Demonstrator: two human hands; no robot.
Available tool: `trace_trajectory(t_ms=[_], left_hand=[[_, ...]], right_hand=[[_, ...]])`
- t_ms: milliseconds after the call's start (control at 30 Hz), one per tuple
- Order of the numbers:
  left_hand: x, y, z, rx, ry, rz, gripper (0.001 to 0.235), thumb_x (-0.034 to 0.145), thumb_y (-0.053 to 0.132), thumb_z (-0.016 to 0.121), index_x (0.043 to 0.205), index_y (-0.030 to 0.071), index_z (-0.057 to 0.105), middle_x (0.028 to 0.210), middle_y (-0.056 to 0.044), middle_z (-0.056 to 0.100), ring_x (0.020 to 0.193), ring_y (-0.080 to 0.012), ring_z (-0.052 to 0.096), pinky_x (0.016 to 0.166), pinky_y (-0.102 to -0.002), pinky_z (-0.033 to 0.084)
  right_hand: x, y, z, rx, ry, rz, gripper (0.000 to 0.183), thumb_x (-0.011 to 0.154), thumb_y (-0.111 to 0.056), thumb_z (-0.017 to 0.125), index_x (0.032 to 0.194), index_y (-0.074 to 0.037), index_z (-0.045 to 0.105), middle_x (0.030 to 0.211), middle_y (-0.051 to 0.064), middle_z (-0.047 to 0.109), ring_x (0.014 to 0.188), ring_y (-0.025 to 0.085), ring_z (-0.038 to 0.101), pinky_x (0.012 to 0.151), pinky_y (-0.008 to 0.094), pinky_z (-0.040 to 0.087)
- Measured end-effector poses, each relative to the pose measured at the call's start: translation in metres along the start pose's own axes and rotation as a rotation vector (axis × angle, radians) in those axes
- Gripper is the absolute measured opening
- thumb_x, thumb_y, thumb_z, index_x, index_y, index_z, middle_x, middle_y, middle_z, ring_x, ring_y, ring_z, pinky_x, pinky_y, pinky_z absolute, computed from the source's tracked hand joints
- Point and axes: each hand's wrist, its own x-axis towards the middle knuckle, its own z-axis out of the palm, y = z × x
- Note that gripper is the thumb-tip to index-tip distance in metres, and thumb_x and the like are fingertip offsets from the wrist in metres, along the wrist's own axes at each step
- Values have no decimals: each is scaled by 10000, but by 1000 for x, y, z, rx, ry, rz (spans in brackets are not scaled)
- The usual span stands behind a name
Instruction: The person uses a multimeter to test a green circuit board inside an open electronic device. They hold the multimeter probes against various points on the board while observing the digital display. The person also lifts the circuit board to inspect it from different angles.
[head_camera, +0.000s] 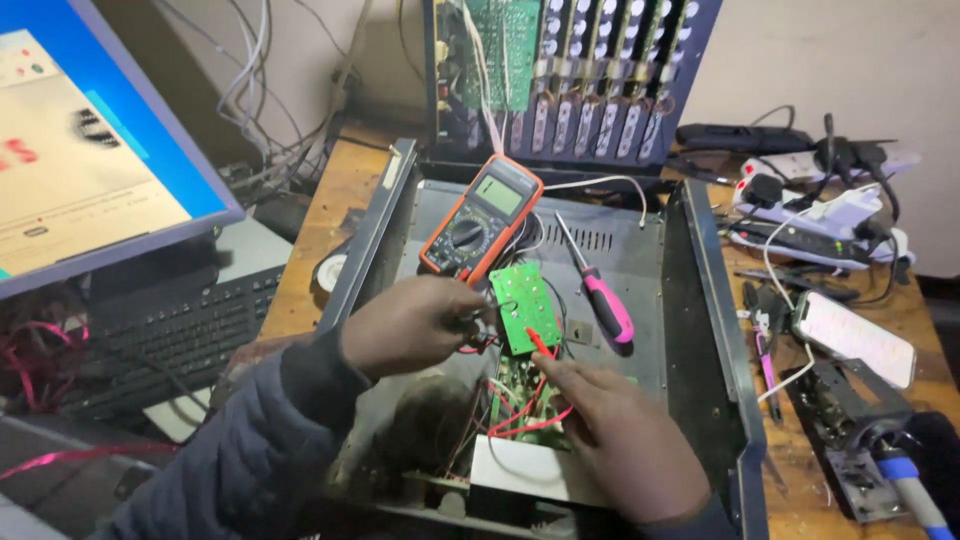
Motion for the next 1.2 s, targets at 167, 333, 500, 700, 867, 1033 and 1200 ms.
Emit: trace_trajectory(t_ms=[167, 333, 500, 700, 867, 1033, 1200], left_hand=[[-2, 1, -3, 77, -162, -52, 38, 915, 124, 681, 895, 147, 704, 835, -55, 776, 721, -281, 714, 627, -433, 483], [-5, 10, -5, 112, -285, -166, 111, 1010, 223, 633, 973, 160, 716, 937, -67, 768, 791, -327, 695, 656, -472, 490], [-4, 11, -5, 139, -387, -159, 130, 1015, 216, 623, 1026, 157, 738, 930, -69, 766, 755, -322, 704, 625, -487, 487], [-2, 11, -5, 209, -461, -204, 178, 1037, 280, 593, 975, 131, 670, 909, -95, 728, 748, -376, 674, 619, -528, 454], [-2, 15, -8, 160, -540, -201, 161, 1071, 238, 564, 980, 128, 640, 875, -93, 714, 707, -338, 632, 624, -497, 443], [-2, 15, -8, 159, -507, -196, 158, 1057, 255, 583, 989, 135, 661, 876, -92, 721, 707, -340, 647, 619, -500, 447], [-6, 6, -2, 169, -439, -127, 183, 1056, 248, 592, 963, 101, 650, 857, -121, 689, 702, -369, 620, 616, -528, 425]], right_hand=[[5, -1, -2, 0, -72, 7, 830, 827, -18, 705, 1606, -252, 543, 1440, 84, 715, 1185, 336, 698, 960, 441, 539], [2, 12, 7, -29, -133, 98, 826, 861, -107, 704, 1626, -353, 510, 1493, 19, 682, 1226, 312, 691, 931, 419, 567], [2, 18, 10, -27, -174, 98, 772, 900, -230, 755, 1628, -342, 521, 1463, 34, 696, 1248, 303, 684, 947, 416, 567], [1, 31, 20, -17, -200, -9, 871, 848, -216, 825, 1647, -249, 480, 1504, 102, 660, 1299, 372, 647, 954, 474, 559], [2, 38, 29, -46, -172, -136, 691, 969, -260, 719, 1624, -189, 509, 1467, 145, 683, 1306, 386, 645, 998, 493, 515], [2, 24, 20, -25, -149, -122, 677, 948, -183, 683, 1607, -173, 531, 1458, 139, 693, 1274, 390, 664, 954, 482, 540], [2, 12, 12, -46, -211, -42, 658, 1002, -235, 656, 1640, -214, 497, 1509, 128, 660, 1273, 396, 654, 921, 498, 564]])
